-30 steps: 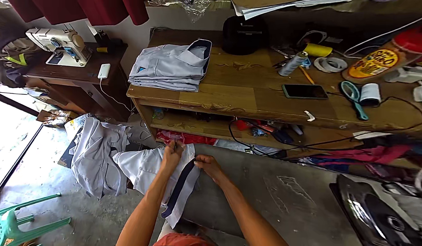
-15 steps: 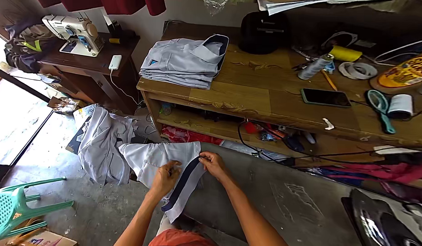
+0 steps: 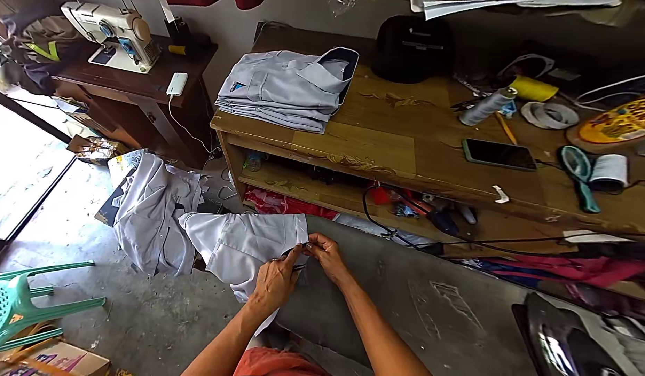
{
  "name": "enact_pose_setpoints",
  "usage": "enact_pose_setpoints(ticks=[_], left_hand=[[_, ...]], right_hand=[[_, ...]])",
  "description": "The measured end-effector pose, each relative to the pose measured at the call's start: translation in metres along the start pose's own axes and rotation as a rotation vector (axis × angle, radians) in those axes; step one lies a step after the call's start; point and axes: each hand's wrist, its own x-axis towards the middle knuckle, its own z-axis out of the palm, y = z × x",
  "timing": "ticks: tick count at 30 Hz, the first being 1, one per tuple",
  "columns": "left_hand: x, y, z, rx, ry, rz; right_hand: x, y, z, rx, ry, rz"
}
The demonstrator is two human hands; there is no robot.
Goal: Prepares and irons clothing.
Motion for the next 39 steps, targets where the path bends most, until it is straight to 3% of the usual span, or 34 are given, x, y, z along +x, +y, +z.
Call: enact_pose_setpoints(ticks=[4,8,12,17,20,23,28,30,36,39], left_hand=[[-0.007,-0.018,-0.008,-0.181,0.184,0.067],[-0.033,-0.050,-0.036,-0.195,0.373,-0.059],[-0.060,-0.093,-0.051,-0.247,0.566,-0.148],[-0.077,-0.105,-0.043,-0.335,0.708,-0.114],[-0.080,-0.100,-0.035,-0.376,0.679,-0.095],[-0.082,-0.093,-0.027,-0.415,0.647,-0.077],[-0.055,-0.071,-0.041,-0.477,0.562,0.038],[-0.029,-0.053,-0.050,-0.482,0.471,0.078],[0.118,0.048,-0.086,-0.267,0.176,0.146],[0.188,0.115,-0.109,-0.101,0.102,0.155]], right_hand=[[0.006,-0.017,-0.006,-0.460,-0.217,-0.024],[0.019,-0.045,-0.003,-0.670,-0.302,-0.056],[0.041,-0.089,0.013,-0.566,-0.142,-0.134],[0.092,-0.109,0.012,-0.543,0.126,-0.260],[0.121,-0.101,0.012,-0.521,0.220,-0.181],[0.124,-0.089,0.011,-0.554,0.179,-0.053],[0.087,-0.074,-0.023,-0.597,0.016,-0.048],[0.048,-0.055,-0.048,-0.591,0.010,-0.083],[-0.126,-0.008,-0.077,-0.521,0.065,0.062],[-0.182,0.008,-0.084,-0.461,0.118,0.136]])
